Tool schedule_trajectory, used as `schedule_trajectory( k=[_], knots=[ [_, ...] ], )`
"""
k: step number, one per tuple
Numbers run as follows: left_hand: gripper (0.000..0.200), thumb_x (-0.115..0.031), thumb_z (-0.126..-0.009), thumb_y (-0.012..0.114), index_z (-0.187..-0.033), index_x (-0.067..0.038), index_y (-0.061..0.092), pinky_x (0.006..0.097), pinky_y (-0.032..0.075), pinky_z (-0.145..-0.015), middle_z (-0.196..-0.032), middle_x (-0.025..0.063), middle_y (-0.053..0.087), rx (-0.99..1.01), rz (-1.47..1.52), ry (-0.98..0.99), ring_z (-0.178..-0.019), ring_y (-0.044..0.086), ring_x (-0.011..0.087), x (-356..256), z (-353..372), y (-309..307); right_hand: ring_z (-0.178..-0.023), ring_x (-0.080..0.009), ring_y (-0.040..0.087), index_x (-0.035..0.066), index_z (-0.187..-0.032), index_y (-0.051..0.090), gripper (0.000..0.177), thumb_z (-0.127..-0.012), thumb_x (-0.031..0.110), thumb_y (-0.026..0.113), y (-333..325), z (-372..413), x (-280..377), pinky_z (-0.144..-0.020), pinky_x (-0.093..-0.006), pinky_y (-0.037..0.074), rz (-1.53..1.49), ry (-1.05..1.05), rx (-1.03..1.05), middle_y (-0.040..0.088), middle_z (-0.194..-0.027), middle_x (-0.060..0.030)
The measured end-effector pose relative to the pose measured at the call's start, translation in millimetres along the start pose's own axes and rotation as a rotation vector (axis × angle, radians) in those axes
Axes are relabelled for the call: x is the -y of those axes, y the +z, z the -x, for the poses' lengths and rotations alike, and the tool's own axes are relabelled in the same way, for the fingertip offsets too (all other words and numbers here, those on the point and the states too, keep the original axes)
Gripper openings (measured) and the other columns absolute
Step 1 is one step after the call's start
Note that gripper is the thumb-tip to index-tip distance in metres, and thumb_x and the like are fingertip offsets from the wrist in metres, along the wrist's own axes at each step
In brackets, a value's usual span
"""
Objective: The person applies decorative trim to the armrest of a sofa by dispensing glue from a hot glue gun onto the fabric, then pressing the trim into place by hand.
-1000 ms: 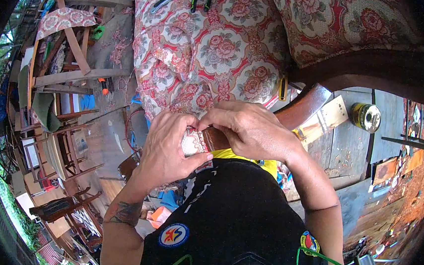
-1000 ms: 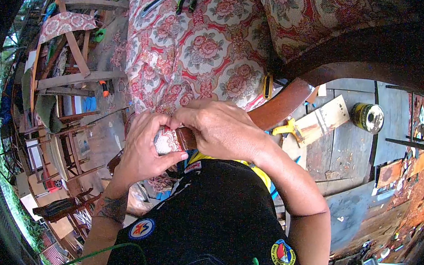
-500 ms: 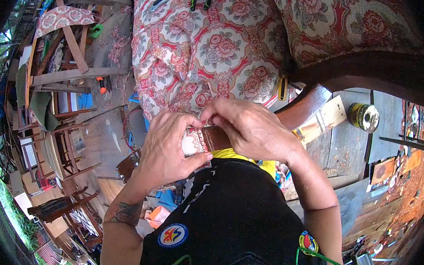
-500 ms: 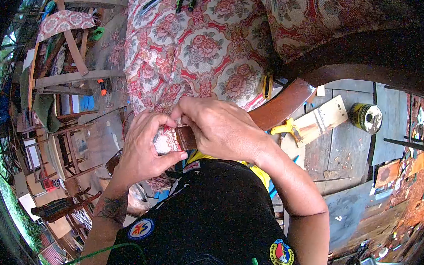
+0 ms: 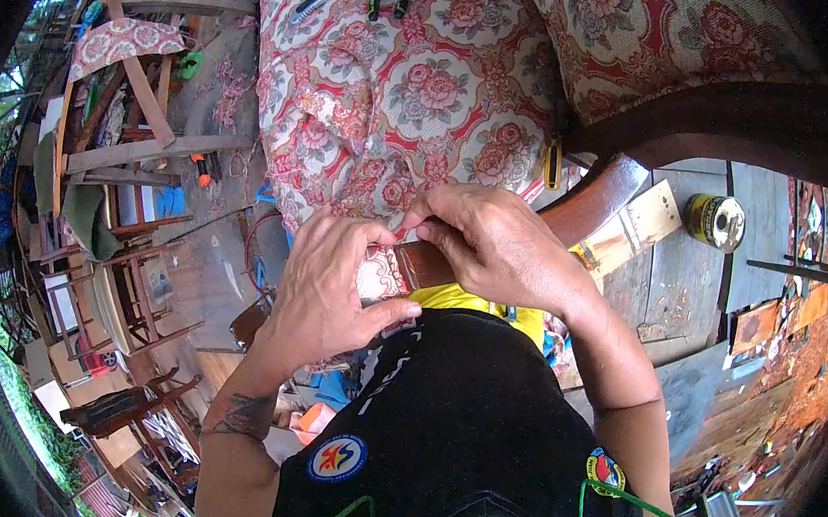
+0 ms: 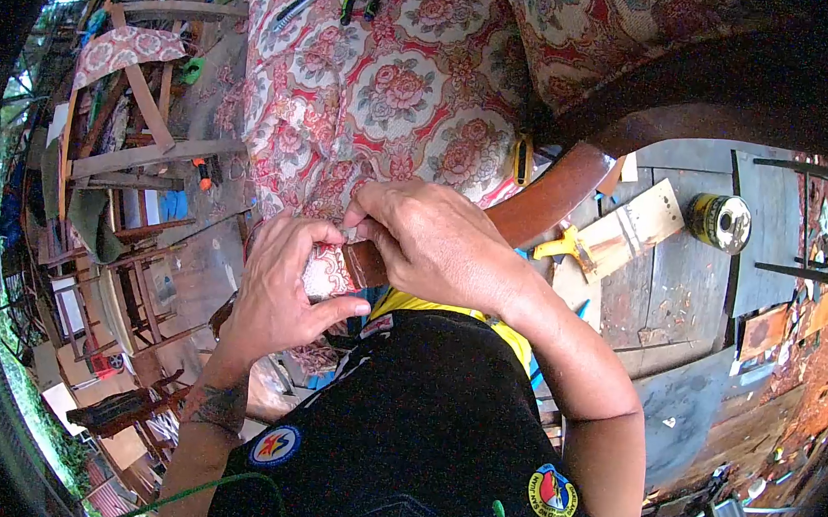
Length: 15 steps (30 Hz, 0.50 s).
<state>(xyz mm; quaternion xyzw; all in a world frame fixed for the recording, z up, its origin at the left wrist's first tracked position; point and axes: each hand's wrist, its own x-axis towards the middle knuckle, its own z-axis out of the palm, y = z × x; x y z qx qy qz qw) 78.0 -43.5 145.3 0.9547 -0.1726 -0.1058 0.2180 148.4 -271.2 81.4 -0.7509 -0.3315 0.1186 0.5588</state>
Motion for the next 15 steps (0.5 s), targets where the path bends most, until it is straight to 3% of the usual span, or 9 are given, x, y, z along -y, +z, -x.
schedule_trajectory(
  k=[5, 7, 8, 11, 15],
  knots=[
    [0.045, -0.033, -0.091, 0.085, -0.12, -0.005, 0.065, 0.0543, 0.041, -0.11, -0.112, 0.0138, 0.069, -0.006, 0.015, 0.109, -0.107, 0.064, 0.0359, 13.4, -7.8, -8.3, -0.092, -0.0476, 0.072, 0.002, -0.104, 0.069, 0.013, -0.092, 0.004, 0.065, 1.3, 1.2, -0.1, -0.079, -0.0559, 0.055, 0.013, 0.007, -0.044, 0.073, -0.092, -0.0247],
    [0.025, -0.025, -0.1, 0.076, -0.107, -0.001, 0.07, 0.0502, 0.047, -0.101, -0.102, 0.0143, 0.071, 0.018, 0.085, 0.164, -0.098, 0.066, 0.0338, 28.7, -16.0, -11.0, -0.091, -0.0478, 0.072, 0.001, -0.104, 0.069, 0.013, -0.091, 0.003, 0.064, 2.8, 0.9, -1.2, -0.078, -0.0559, 0.055, 0.019, 0.002, -0.06, 0.072, -0.091, -0.025],
    [0.025, -0.025, -0.1, 0.076, -0.107, -0.001, 0.07, 0.0502, 0.047, -0.101, -0.102, 0.0143, 0.071, 0.016, 0.083, 0.161, -0.098, 0.066, 0.0338, 32.6, -21.5, -10.9, -0.09, -0.048, 0.071, 0.001, -0.103, 0.069, 0.014, -0.091, 0.002, 0.064, 3.7, 1.0, -2.4, -0.078, -0.056, 0.055, 0.009, -0.006, -0.074, 0.072, -0.09, -0.0251],
    [0.021, -0.017, -0.099, 0.075, -0.091, 0.001, 0.072, 0.0425, 0.051, -0.077, -0.084, 0.0141, 0.069, 0.093, 0.421, 0.086, -0.082, 0.067, 0.031, 40.4, -36.2, -7.1, -0.089, -0.0485, 0.071, 0.0, -0.103, 0.068, 0.014, -0.09, 0.0, 0.063, 5.8, 0.0, -2.5, -0.077, -0.0561, 0.055, -0.009, -0.002, -0.103, 0.071, -0.089, -0.0254],
    [0.023, -0.02, -0.097, 0.078, -0.089, 0.001, 0.073, 0.0417, 0.051, -0.074, -0.081, 0.014, 0.069, 0.165, 0.345, 0.092, -0.079, 0.067, 0.0305, 44.1, -45.6, -11.1, -0.088, -0.0495, 0.071, -0.003, -0.103, 0.068, 0.012, -0.093, 0.0, 0.063, 7.1, -1.0, -4.2, -0.077, -0.0547, 0.055, 0.041, -0.001, -0.19, 0.071, -0.088, -0.0271]
  ],
)
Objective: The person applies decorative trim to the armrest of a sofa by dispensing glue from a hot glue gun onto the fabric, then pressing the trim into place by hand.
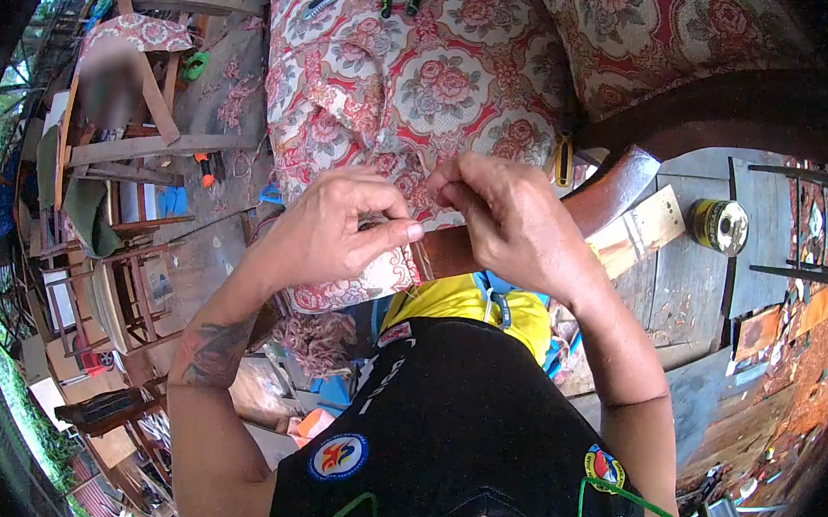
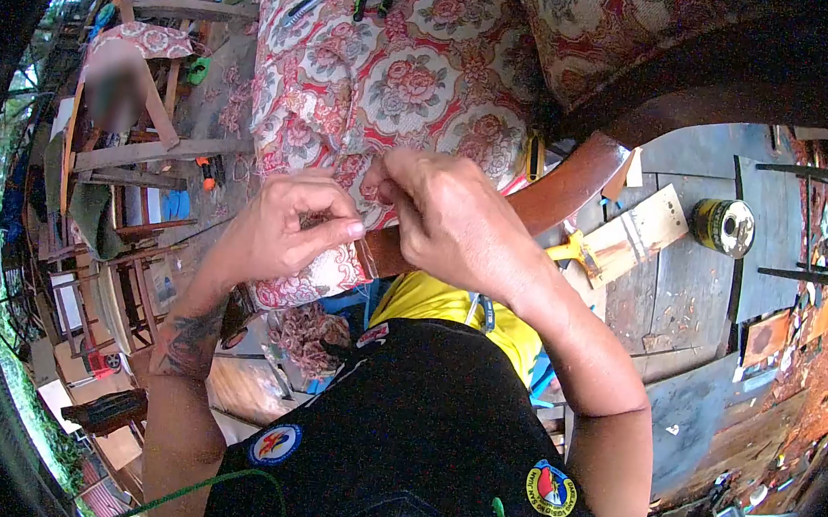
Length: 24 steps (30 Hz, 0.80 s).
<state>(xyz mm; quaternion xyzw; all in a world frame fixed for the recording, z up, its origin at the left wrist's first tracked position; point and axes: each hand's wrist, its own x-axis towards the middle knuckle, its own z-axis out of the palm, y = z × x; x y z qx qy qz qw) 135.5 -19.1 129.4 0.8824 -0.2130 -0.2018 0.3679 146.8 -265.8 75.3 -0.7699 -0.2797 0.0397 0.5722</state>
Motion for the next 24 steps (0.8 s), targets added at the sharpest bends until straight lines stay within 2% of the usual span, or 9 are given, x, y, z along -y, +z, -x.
schedule_trajectory(
  k=[6, 7, 9, 11, 13, 15, 19, 20, 24],
  knots=[
    [0.023, -0.02, -0.097, 0.081, -0.087, 0.001, 0.077, 0.0338, 0.05, -0.071, -0.078, 0.0078, 0.07, 0.174, -0.148, 0.084, -0.077, 0.066, 0.0168, -8.3, -20.6, -12.2, -0.091, -0.0492, 0.071, -0.004, -0.103, 0.071, 0.012, -0.094, 0.002, 0.066, -0.6, 1.1, -3.0, -0.074, -0.0502, 0.056, -0.011, 0.002, -0.113, 0.071, -0.089, -0.0298],
    [0.025, -0.022, -0.096, 0.082, -0.088, 0.001, 0.078, 0.0325, 0.049, -0.069, -0.076, 0.0055, 0.07, 0.199, -0.097, -0.036, -0.075, 0.064, 0.0132, -13.9, -21.9, -14.2, -0.091, -0.0492, 0.071, -0.004, -0.103, 0.071, 0.012, -0.094, 0.002, 0.066, -0.5, 2.4, -3.2, -0.074, -0.0502, 0.056, -0.009, -0.005, -0.126, 0.071, -0.089, -0.0298],
    [0.027, -0.024, -0.095, 0.084, -0.088, 0.001, 0.079, 0.0312, 0.048, -0.067, -0.073, 0.0032, 0.07, 0.223, -0.07, -0.144, -0.072, 0.061, 0.0095, -19.4, -19.1, -12.7, -0.088, -0.0453, 0.074, -0.004, -0.106, 0.072, 0.013, -0.095, 0.003, 0.067, 2.1, 4.4, -3.3, -0.073, -0.047, 0.056, -0.101, -0.016, -0.198, 0.07, -0.088, -0.0289],
    [0.03, -0.027, -0.095, 0.085, -0.089, 0.002, 0.08, 0.0303, 0.046, -0.065, -0.07, -0.0013, 0.068, 0.177, -0.081, -0.226, -0.07, 0.057, 0.0055, -23.1, -15.1, -9.8, -0.085, -0.0314, 0.078, -0.003, -0.111, 0.073, 0.014, -0.099, 0.002, 0.066, 5.4, 15.3, -4.6, -0.074, -0.0388, 0.058, -0.137, -0.077, -0.26, 0.075, -0.089, -0.0218],
    [0.031, -0.028, -0.096, 0.085, -0.088, 0.002, 0.079, 0.0291, 0.045, -0.065, -0.072, -0.0024, 0.068, 0.14, -0.161, -0.146, -0.071, 0.055, 0.0053, -25.2, -11.8, -7.2, -0.09, -0.0176, 0.075, -0.002, -0.118, 0.073, 0.016, -0.105, 0.0, 0.064, 9.6, 40.8, -4.4, -0.08, -0.0318, 0.06, -0.295, -0.315, -0.688, 0.078, -0.102, -0.0126],
    [0.031, -0.028, -0.096, 0.084, -0.086, 0.0, 0.08, 0.0284, 0.042, -0.061, -0.069, -0.0039, 0.065, 0.127, -0.175, -0.103, -0.067, 0.052, 0.0043, -24.3, -9.8, -7.4, -0.096, -0.016, 0.073, -0.003, -0.128, 0.068, 0.021, -0.108, -0.001, 0.063, 23.8, 86.0, -45.6, -0.086, -0.0294, 0.06, -0.155, -0.376, -1.081, 0.074, -0.117, -0.0102],
    [0.037, -0.031, -0.099, 0.081, -0.079, -0.001, 0.076, 0.0286, 0.034, -0.055, -0.064, -0.0074, 0.055, 0.102, -0.264, -0.139, -0.063, 0.045, 0.0028, -31.8, -10.7, -5.8, -0.089, -0.0116, 0.068, 0.0, -0.13, 0.068, 0.022, -0.113, 0.011, 0.06, 65.4, 240.3, -167.2, -0.079, -0.0256, 0.056, -0.149, 0.135, -1.163, 0.071, -0.106, -0.0049],
    [0.04, -0.033, -0.101, 0.079, -0.077, -0.001, 0.074, 0.0291, 0.031, -0.055, -0.065, -0.0091, 0.052, 0.115, -0.261, -0.154, -0.064, 0.041, 0.0025, -34.3, -11.6, -6.7, -0.087, -0.0102, 0.066, -0.001, -0.128, 0.07, 0.025, -0.114, 0.018, 0.06, 81.4, 283.9, -189.2, -0.077, -0.0261, 0.055, 0.022, 0.484, -1.112, 0.071, -0.102, -0.0045],
    [0.051, -0.046, -0.101, 0.078, -0.083, 0.001, 0.079, 0.0293, 0.032, -0.054, -0.063, -0.0067, 0.053, 0.101, -0.269, -0.09, -0.062, 0.042, 0.0033, -23.1, -16.1, -7.2, -0.066, -0.0109, 0.059, -0.001, -0.113, 0.073, 0.027, -0.111, 0.024, 0.062, 186.0, 511.4, -304.1, -0.06, -0.0285, 0.049, 0.009, 0.877, -1.06, 0.065, -0.076, -0.0046]
  ],
)
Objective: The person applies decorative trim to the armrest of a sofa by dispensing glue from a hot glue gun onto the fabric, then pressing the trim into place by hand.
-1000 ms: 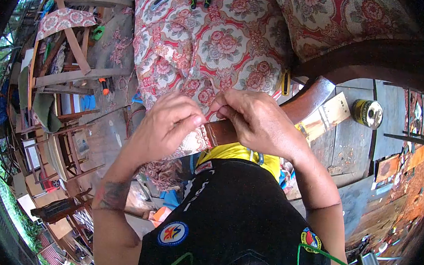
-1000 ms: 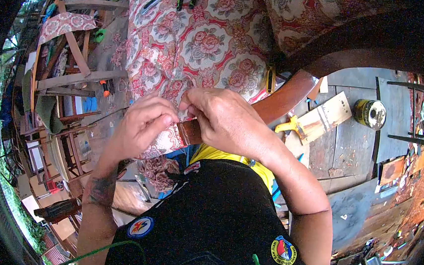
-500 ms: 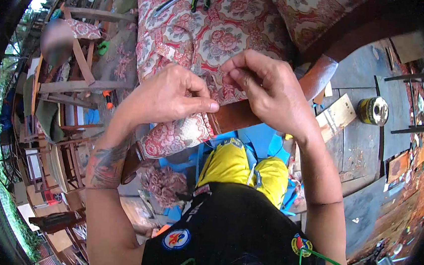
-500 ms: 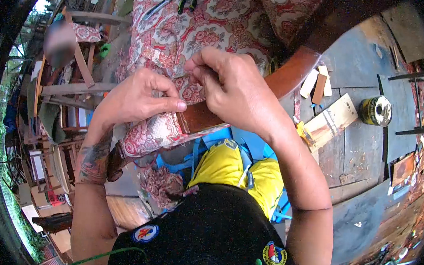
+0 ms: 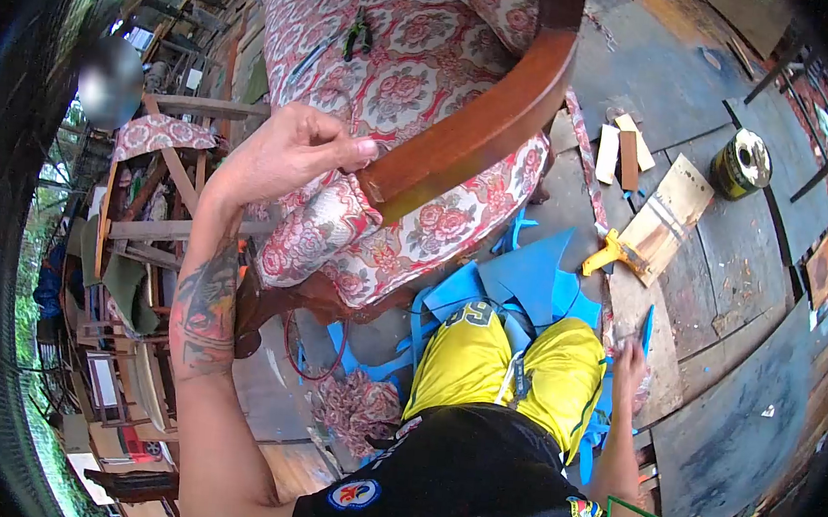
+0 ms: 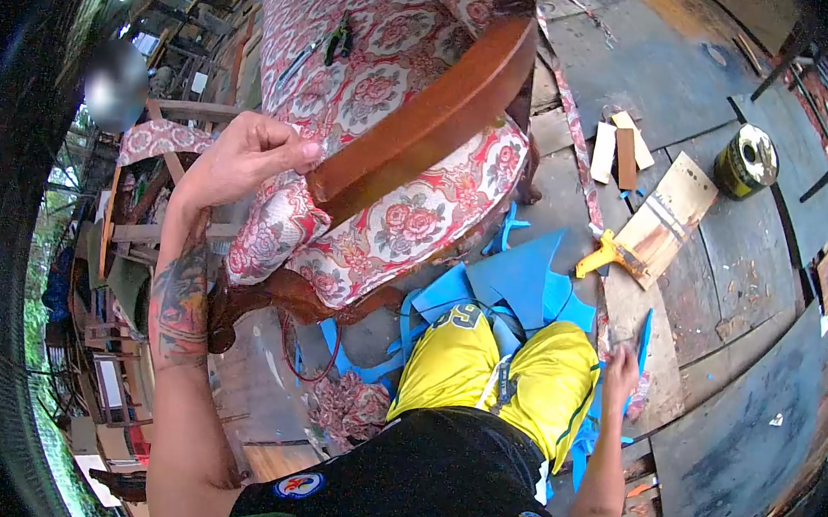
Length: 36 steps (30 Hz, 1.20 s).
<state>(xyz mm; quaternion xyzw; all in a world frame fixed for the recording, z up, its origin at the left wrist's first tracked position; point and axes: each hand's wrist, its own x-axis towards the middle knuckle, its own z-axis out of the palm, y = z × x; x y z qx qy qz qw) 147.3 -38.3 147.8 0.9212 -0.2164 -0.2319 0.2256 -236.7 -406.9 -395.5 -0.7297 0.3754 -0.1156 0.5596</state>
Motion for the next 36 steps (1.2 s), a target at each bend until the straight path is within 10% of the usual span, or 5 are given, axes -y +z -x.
schedule_trajectory(
  k=[5, 10, 17, 24, 36],
  knots=[
    [0.043, -0.038, -0.104, 0.075, -0.087, 0.001, 0.079, 0.03, 0.034, -0.057, -0.064, -0.0053, 0.052, -0.111, -0.082, 0.125, -0.065, 0.043, 0.0044, 18.8, 3.7, 1.5, -0.048, -0.0126, 0.05, 0.004, -0.107, 0.075, 0.031, -0.105, 0.035, 0.071, -76.8, 79.3, -127.3, -0.042, -0.0297, 0.039, -0.258, 0.789, -0.38, 0.062, -0.067, -0.0012],
    [0.038, -0.031, -0.106, 0.067, -0.093, 0.004, 0.075, 0.0308, 0.046, -0.076, -0.085, -0.0003, 0.067, -0.057, -0.138, -0.093, -0.082, 0.058, 0.0118, 36.1, 11.7, -11.5, -0.097, -0.0283, 0.071, -0.001, -0.115, 0.076, 0.032, -0.102, 0.028, 0.069, -69.3, 62.7, -154.9, -0.09, -0.0441, 0.055, 0.017, 0.565, -0.331, 0.079, -0.105, -0.0157],
    [0.038, -0.029, -0.107, 0.068, -0.089, 0.005, 0.07, 0.0289, 0.044, -0.08, -0.09, 0.0052, 0.068, -0.152, 0.088, -0.144, -0.085, 0.059, 0.0128, 62.2, 19.1, -19.0, -0.098, -0.0449, 0.074, 0.002, -0.11, 0.078, 0.037, -0.105, 0.036, 0.063, 7.5, -85.0, -29.7, -0.089, -0.0537, 0.056, 0.344, -0.042, -0.166, 0.076, -0.102, -0.0257],
    [0.047, -0.035, -0.104, 0.071, -0.077, 0.003, 0.069, 0.0382, 0.054, -0.082, -0.09, 0.0157, 0.076, -0.022, 0.17, 0.051, -0.088, 0.071, 0.0249, 45.5, 18.5, -14.6, -0.102, -0.0375, 0.077, -0.003, -0.117, 0.079, 0.083, -0.091, 0.075, 0.07, 150.5, -182.2, -49.8, -0.091, -0.0481, 0.059, 0.365, 0.393, 0.07, 0.078, -0.115, -0.0277],
    [0.022, -0.016, -0.098, 0.078, -0.094, 0.005, 0.08, 0.0336, 0.059, -0.082, -0.1, 0.0157, 0.081, 0.059, 0.328, -0.029, -0.092, 0.076, 0.0192, 19.0, 15.3, -13.4, -0.073, -0.0262, 0.071, -0.002, -0.098, 0.076, 0.067, -0.088, 0.064, 0.081, 193.0, -193.2, -25.6, -0.063, -0.038, 0.058, -0.232, 0.75, -0.026, 0.074, -0.09, -0.0111]
  ],
)
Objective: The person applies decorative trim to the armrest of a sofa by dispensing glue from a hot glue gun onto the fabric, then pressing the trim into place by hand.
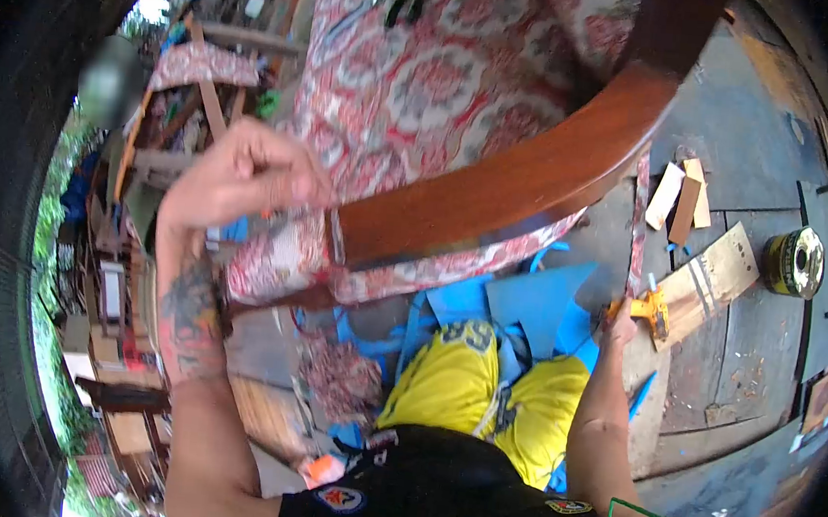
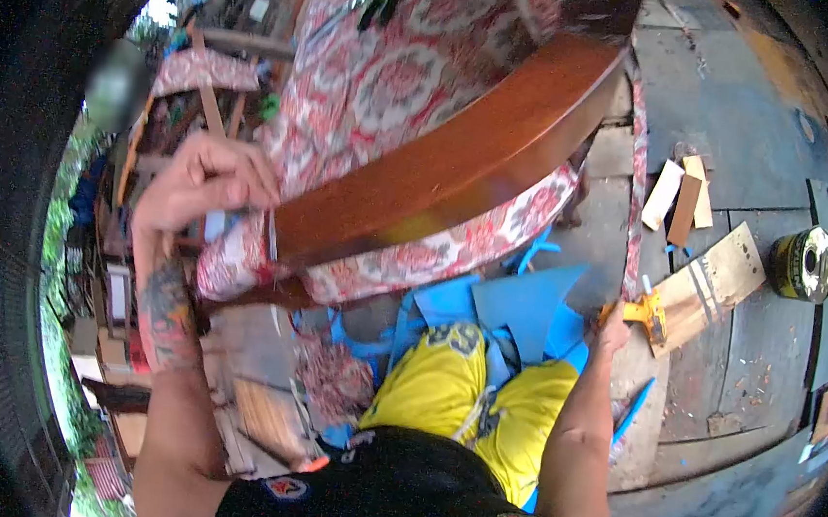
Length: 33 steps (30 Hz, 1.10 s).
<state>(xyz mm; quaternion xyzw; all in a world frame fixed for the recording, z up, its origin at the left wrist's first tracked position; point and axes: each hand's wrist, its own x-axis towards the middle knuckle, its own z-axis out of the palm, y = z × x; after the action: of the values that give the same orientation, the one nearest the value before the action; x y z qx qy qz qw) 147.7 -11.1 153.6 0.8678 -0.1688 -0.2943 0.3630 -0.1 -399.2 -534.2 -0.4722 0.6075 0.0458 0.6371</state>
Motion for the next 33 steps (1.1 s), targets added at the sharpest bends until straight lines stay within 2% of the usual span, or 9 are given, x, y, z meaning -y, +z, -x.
schedule_trajectory(
  k=[7, 9, 15, 19, 23, 25, 29, 30, 33],
  knots=[
    [0.03, -0.025, -0.103, 0.077, -0.098, 0.005, 0.081, 0.0276, 0.057, -0.079, -0.091, 0.0072, 0.08, -0.073, 0.025, 0.061, -0.085, 0.07, 0.0088, -1.0, -4.0, 6.2, -0.084, -0.0189, 0.071, 0.018, -0.114, 0.067, 0.035, -0.104, 0.052, 0.069, -55.1, 64.5, 46.9, -0.072, -0.0318, 0.057, -0.61, 0.011, 0.501, 0.072, -0.097, 0.0],
    [0.032, -0.022, -0.103, 0.073, -0.092, 0.007, 0.079, 0.0338, 0.057, -0.083, -0.096, 0.0148, 0.079, -0.019, 0.003, -0.045, -0.091, 0.073, 0.0187, -5.1, -2.6, 9.5, -0.08, -0.0177, 0.07, 0.016, -0.109, 0.067, 0.035, -0.106, 0.05, 0.068, -71.6, 116.0, 69.1, -0.071, -0.0338, 0.057, -0.467, -0.052, 0.472, 0.072, -0.094, -0.0013],
    [0.047, -0.039, -0.109, 0.069, -0.088, 0.001, 0.081, 0.0365, 0.046, -0.058, -0.066, 0.0044, 0.069, -0.04, -0.15, 0.125, -0.06, 0.057, 0.0106, 1.2, -5.6, 17.2, -0.076, -0.0198, 0.067, 0.015, -0.105, 0.066, 0.035, -0.106, 0.049, 0.069, -63.3, 171.3, 75.4, -0.07, -0.0373, 0.057, -0.314, -0.027, 0.518, 0.068, -0.084, -0.0025],
    [0.07, -0.057, -0.109, 0.057, -0.087, 0.006, 0.079, 0.0459, 0.051, -0.063, -0.066, 0.0144, 0.07, -0.144, -0.357, 0.238, -0.059, 0.064, 0.0249, 3.4, -7.5, 22.4, -0.069, -0.0227, 0.066, 0.015, -0.098, 0.06, 0.044, -0.101, 0.057, 0.071, -25.9, 157.3, 71.7, -0.064, -0.0352, 0.059, -0.284, -0.041, 0.649, 0.066, -0.083, -0.0047],
    [0.068, -0.057, -0.106, 0.057, -0.105, 0.007, 0.079, 0.0532, 0.059, -0.096, -0.115, 0.0284, 0.078, -0.286, -0.341, 0.14, -0.106, 0.076, 0.0422, -5.7, -5.1, 35.6, -0.058, -0.018, 0.062, 0.015, -0.102, 0.065, 0.034, -0.103, 0.048, 0.072, 8.8, 193.6, 65.7, -0.052, -0.0312, 0.055, -0.346, -0.094, 0.419, 0.065, -0.08, -0.0013],
    [0.065, -0.054, -0.107, 0.056, -0.12, 0.006, 0.077, 0.0537, 0.054, -0.109, -0.135, 0.0288, 0.072, -0.341, -0.266, 0.156, -0.129, 0.068, 0.0448, -4.7, -13.2, 40.7, -0.057, -0.0161, 0.06, 0.014, -0.1, 0.063, 0.033, -0.103, 0.045, 0.074, -2.1, 227.4, 54.3, -0.047, -0.0298, 0.05, -0.353, -0.212, 0.39, 0.063, -0.076, -0.0009],
    [0.065, -0.053, -0.108, 0.054, -0.138, 0.002, 0.071, 0.0543, 0.047, -0.118, -0.145, 0.0279, 0.066, -0.349, -0.172, 0.171, -0.139, 0.061, 0.0447, -11.8, -14.4, 45.5, -0.059, -0.0144, 0.059, 0.012, -0.097, 0.062, 0.032, -0.105, 0.04, 0.074, -42.8, 307.0, 23.6, -0.051, -0.0278, 0.046, -0.347, -0.457, 0.362, 0.058, -0.072, -0.0011],
    [0.065, -0.053, -0.108, 0.054, -0.14, 0.002, 0.069, 0.0564, 0.045, -0.119, -0.147, 0.0285, 0.065, -0.306, -0.134, 0.185, -0.141, 0.059, 0.0462, -9.7, -12.6, 46.1, -0.077, -0.0173, 0.064, 0.014, -0.104, 0.064, 0.037, -0.103, 0.049, 0.074, -54.5, 319.1, 14.8, -0.067, -0.031, 0.055, -0.236, -0.574, 0.399, 0.066, -0.092, -0.0007],
    [0.059, -0.049, -0.106, 0.058, -0.128, 0.002, 0.076, 0.0598, 0.055, -0.099, -0.13, 0.0295, 0.073, -0.329, -0.253, 0.241, -0.125, 0.07, 0.0439, -12.0, -22.7, 49.4, -0.076, -0.0165, 0.064, 0.013, -0.102, 0.064, 0.037, -0.103, 0.049, 0.074, -58.1, 369.8, 11.6, -0.068, -0.0319, 0.055, -0.219, -0.588, 0.3, 0.067, -0.09, -0.0024]
  ],
)
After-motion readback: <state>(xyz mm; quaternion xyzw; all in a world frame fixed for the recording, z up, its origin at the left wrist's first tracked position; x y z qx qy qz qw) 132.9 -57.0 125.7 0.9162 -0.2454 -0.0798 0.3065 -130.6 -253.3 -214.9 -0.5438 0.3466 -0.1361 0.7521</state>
